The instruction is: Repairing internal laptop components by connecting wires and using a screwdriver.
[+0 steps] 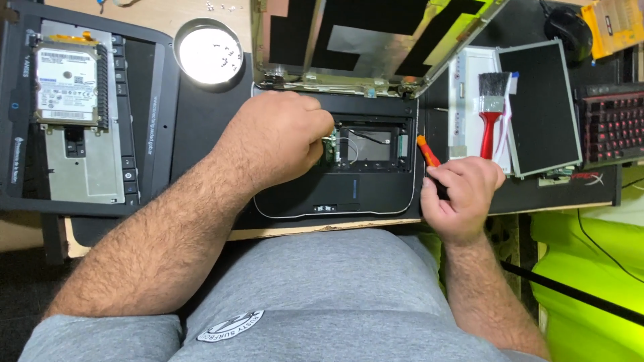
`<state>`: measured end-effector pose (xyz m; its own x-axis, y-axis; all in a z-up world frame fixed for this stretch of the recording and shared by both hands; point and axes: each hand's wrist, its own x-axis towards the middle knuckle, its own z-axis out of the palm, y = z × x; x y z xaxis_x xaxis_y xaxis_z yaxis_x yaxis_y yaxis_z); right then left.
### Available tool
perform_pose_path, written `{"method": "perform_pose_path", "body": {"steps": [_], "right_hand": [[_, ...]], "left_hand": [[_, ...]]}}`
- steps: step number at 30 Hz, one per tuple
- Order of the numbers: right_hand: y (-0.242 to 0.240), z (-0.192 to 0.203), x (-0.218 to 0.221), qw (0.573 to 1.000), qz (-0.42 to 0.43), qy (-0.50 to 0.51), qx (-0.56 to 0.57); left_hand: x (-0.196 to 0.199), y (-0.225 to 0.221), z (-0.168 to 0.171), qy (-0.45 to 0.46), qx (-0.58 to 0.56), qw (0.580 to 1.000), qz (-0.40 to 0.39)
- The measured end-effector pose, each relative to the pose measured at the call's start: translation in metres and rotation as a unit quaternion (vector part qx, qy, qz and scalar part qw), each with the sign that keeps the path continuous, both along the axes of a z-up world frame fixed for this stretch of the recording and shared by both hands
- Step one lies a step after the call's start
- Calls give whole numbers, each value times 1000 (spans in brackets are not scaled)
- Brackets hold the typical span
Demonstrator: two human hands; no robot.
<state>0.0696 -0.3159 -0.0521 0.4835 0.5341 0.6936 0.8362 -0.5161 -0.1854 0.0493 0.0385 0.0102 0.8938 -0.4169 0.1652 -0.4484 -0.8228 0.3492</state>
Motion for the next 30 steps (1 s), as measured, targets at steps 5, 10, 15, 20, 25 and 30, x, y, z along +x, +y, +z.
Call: {"method": "perform_pose_path", "body": {"steps": [5, 10, 15, 20, 25, 30], "right_hand": [[-3, -10, 5, 1000, -25, -1, -9], [-2, -7, 4, 999, -52, 0, -1], [-4, -12, 8, 993, -105, 56, -27], [1, 4, 0, 986, -110, 56, -108], [-10, -19, 6, 981, -127, 67, -131], [11, 7, -1, 975, -158, 75, -136]], "left_hand": [[3, -2, 11, 28, 38, 999, 12], [2, -4, 1, -45, 23, 999, -11], [-8, -25, 10, -143, -20, 983, -114], [-26, -46, -24, -187, -115, 958, -185], [-26, -45, -38, -226, -128, 950, -170], [-15, -38, -23, -121, -139, 971, -153]]}}
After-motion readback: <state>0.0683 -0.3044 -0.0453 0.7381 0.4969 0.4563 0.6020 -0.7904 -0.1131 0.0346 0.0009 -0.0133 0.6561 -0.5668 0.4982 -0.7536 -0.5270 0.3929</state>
